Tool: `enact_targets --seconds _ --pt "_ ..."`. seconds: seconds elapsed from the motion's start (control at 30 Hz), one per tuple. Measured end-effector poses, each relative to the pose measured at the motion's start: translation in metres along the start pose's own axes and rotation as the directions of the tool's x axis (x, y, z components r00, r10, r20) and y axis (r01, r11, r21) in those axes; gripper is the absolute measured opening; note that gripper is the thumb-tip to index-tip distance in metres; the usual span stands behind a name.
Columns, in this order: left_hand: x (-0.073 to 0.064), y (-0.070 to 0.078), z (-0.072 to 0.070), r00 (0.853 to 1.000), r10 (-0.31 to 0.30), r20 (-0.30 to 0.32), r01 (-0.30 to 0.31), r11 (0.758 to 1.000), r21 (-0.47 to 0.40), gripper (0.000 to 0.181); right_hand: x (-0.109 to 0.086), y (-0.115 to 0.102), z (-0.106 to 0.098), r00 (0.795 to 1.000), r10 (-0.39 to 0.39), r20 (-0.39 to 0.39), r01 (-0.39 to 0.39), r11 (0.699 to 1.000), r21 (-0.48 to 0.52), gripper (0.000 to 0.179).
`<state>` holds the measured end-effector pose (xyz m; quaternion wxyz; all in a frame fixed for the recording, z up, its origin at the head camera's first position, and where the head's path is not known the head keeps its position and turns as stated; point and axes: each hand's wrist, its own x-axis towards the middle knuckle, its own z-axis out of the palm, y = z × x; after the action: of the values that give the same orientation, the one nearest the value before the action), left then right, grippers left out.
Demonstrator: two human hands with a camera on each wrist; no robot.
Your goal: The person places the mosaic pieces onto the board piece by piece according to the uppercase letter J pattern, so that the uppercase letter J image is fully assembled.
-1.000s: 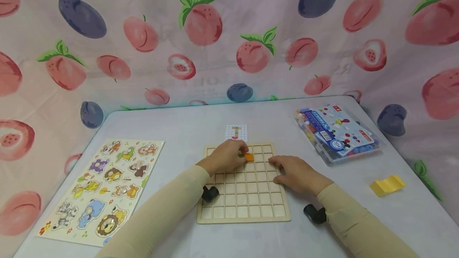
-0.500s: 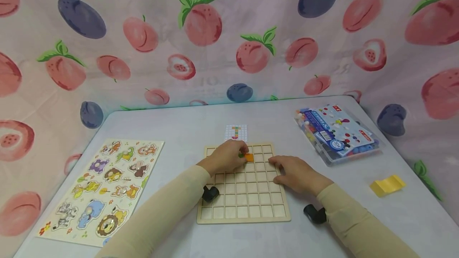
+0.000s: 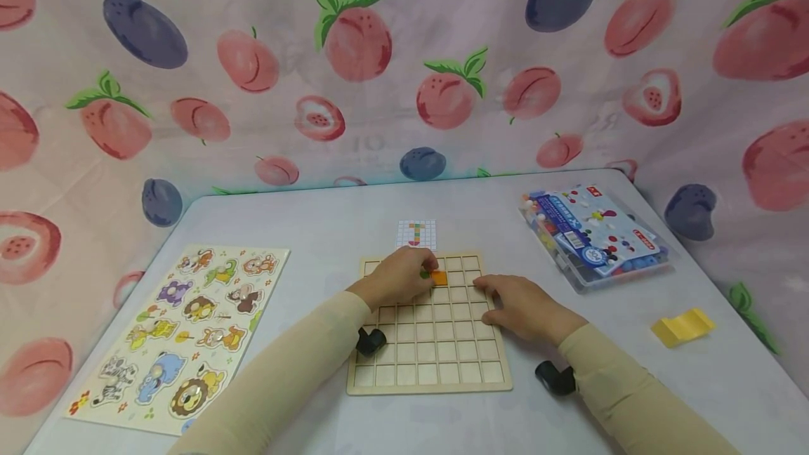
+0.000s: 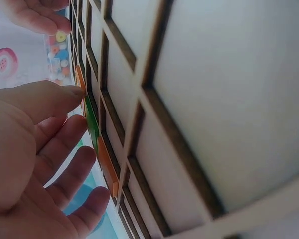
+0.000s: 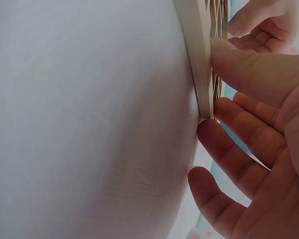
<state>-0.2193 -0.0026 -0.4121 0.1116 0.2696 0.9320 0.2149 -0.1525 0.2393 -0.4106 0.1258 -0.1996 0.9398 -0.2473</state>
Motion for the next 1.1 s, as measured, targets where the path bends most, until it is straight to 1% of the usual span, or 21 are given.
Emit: enact_targets --seconds 0.17,0.43,0.67,0.8,0.97,1.1 --pt "-0.002 -0.002 -0.003 1.0 -0.013 -0.004 0.013 0.999 -0.033 0.025 0.0 -0.001 0.0 1.0 0.003 0.001 -0.003 1.0 0.001 0.058" --pt "-0.01 -0.011 -0.016 0.999 -0.04 0.001 0.04 0.998 -0.038 0.029 -0.001 -0.001 0.001 1.0 0.0 -0.005 0.0 1.0 0.002 0.059" --pt "-0.025 -0.021 -0.029 0.996 -0.087 -0.022 0.086 0.994 -0.064 0.03 -0.001 0.0 0.002 1.0 0.011 -0.004 -0.011 1.0 0.009 0.06" --pt "-0.035 -0.027 -0.036 0.995 -0.09 -0.044 0.087 0.994 -0.063 0.031 -0.001 0.0 0.003 1.0 0.015 -0.003 -0.015 1.0 0.009 0.06" --pt "-0.044 -0.035 -0.042 0.991 -0.11 -0.07 0.106 0.992 -0.063 0.033 -0.001 -0.001 0.002 1.0 0.019 0.002 -0.019 1.0 0.011 0.06" --pt "-0.051 -0.04 -0.045 0.987 -0.142 -0.078 0.136 0.988 -0.078 0.033 -0.001 -0.001 0.002 1.0 0.018 0.003 -0.018 1.0 0.008 0.06"
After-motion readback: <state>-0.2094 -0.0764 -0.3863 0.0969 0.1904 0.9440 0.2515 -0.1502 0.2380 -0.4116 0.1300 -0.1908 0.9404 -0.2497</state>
